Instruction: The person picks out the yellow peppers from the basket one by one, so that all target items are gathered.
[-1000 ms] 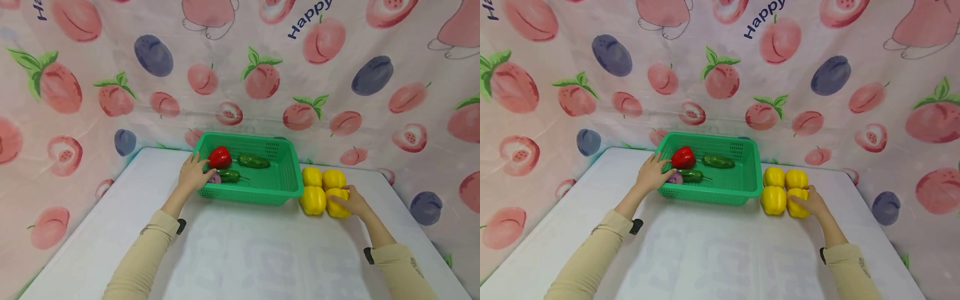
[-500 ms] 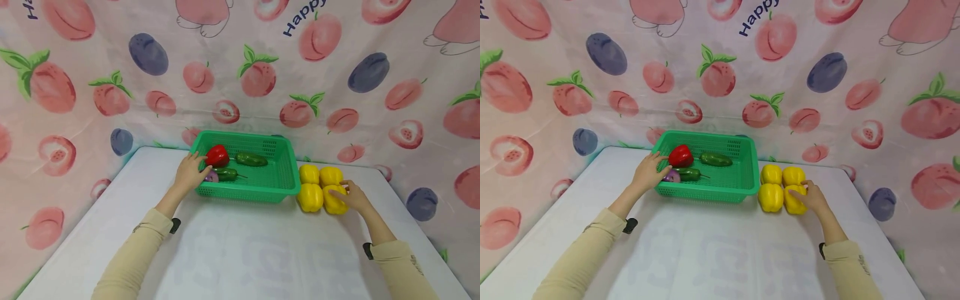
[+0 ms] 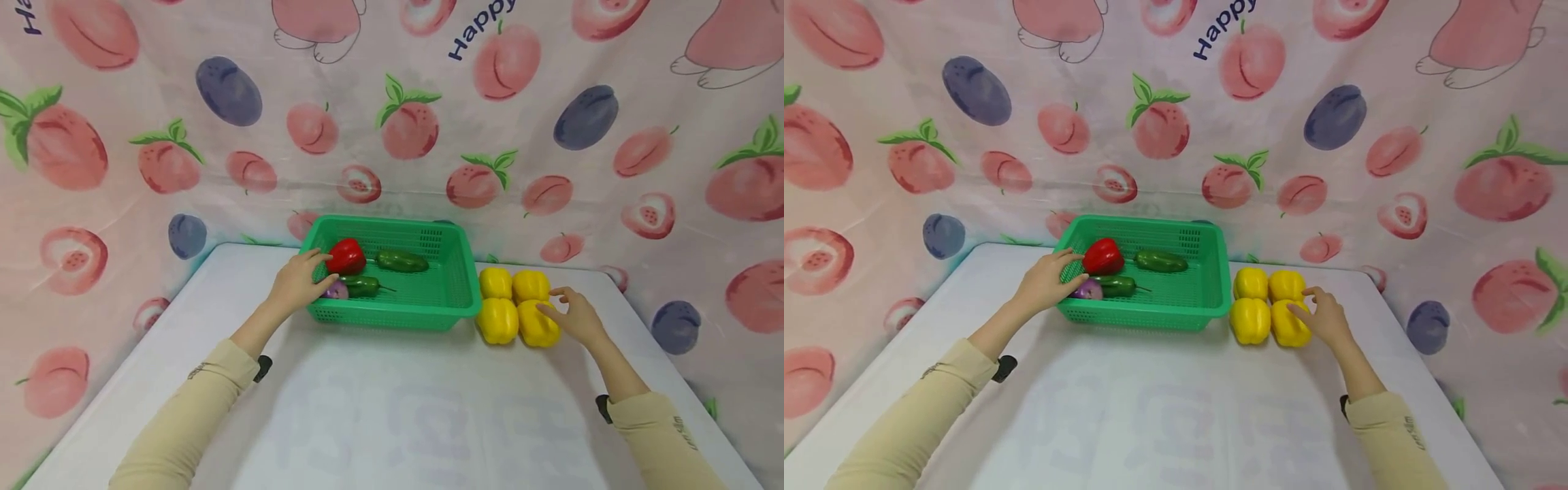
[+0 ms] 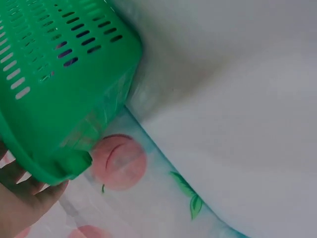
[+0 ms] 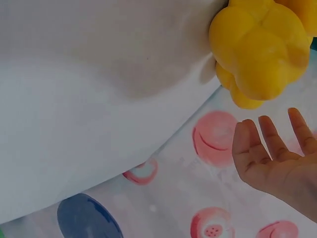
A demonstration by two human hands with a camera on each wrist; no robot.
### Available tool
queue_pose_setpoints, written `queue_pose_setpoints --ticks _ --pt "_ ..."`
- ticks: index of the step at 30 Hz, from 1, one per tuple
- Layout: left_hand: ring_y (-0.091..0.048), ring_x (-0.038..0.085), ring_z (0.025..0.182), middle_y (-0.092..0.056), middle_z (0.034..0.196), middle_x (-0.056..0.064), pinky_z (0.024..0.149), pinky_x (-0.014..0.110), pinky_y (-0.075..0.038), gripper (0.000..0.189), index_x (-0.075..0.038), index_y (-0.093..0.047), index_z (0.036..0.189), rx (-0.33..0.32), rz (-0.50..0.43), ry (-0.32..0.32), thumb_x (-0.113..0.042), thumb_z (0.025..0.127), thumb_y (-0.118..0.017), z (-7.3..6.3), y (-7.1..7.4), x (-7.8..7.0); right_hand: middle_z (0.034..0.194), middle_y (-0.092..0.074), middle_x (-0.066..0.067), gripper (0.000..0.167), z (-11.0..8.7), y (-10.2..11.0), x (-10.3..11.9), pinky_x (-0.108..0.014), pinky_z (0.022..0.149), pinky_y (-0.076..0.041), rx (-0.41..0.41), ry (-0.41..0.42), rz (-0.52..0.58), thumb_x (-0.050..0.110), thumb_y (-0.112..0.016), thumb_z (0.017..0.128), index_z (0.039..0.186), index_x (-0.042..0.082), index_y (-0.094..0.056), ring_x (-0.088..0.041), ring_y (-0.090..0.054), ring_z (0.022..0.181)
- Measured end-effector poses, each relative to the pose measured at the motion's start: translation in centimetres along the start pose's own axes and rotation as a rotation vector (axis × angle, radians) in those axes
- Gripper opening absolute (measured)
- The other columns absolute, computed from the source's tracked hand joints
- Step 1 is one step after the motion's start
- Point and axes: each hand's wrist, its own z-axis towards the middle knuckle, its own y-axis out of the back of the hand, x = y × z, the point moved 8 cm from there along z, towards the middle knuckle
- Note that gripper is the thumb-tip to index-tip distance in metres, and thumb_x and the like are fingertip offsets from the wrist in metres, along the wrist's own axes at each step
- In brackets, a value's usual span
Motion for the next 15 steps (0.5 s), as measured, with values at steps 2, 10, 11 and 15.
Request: queue_pose_setpoints --ticks 2,10,11,15 --pt "-0.045 0.046 0.126 -0.045 0.14 0.025 0.096 0.061 -0.043 0.05 -0.004 -0.055 0.129 0.019 0.013 -0.013 -0.036 0.091 -0.058 0.0 0.3 0.0 0.121 -0.044 -0.043 0.057 -0.1 0.5 0.3 -0.063 0.088 -0.043 -0.031 0.009 -0.005 0.034 -0.054 0.095 0.126 -0.012 -0.042 -0.056 -0.046 0.106" --pt "-0.043 0.045 0.127 -0.043 0.142 0.025 0.098 0.063 -0.04 0.056 -0.004 -0.049 0.135 0.059 0.04 -0.036 -0.037 0.091 -0.057 -0.5 1.5 -0.1 0.121 -0.049 -0.039 0.048 -0.1 1.8 2.5 -0.062 0.09 -0.044 -0.117 0.085 -0.013 0.026 -0.054 0.095 0.125 -0.011 -0.045 -0.053 -0.051 0.103" --pt "-0.043 0.045 0.128 -0.043 0.142 0.025 0.098 0.062 -0.04 0.056 -0.005 -0.049 0.135 0.06 0.039 -0.036 -0.038 0.091 -0.057 -0.6 1.6 0.0 0.121 -0.049 -0.038 0.047 -0.1 1.9 2.7 -0.061 0.089 -0.044 -0.129 0.093 -0.013 0.025 -0.054 0.095 0.125 -0.01 -0.046 -0.053 -0.051 0.102" --pt "-0.04 0.045 0.129 -0.04 0.144 0.025 0.098 0.062 -0.041 0.06 -0.006 -0.045 0.139 0.073 0.052 -0.042 -0.039 0.091 -0.058 -1.1 1.9 0.0 0.119 -0.049 -0.036 0.045 -0.2 2.0 4.1 -0.06 0.087 -0.045 -0.149 0.148 -0.027 0.021 -0.056 0.094 0.126 -0.009 -0.045 -0.05 -0.051 0.099"
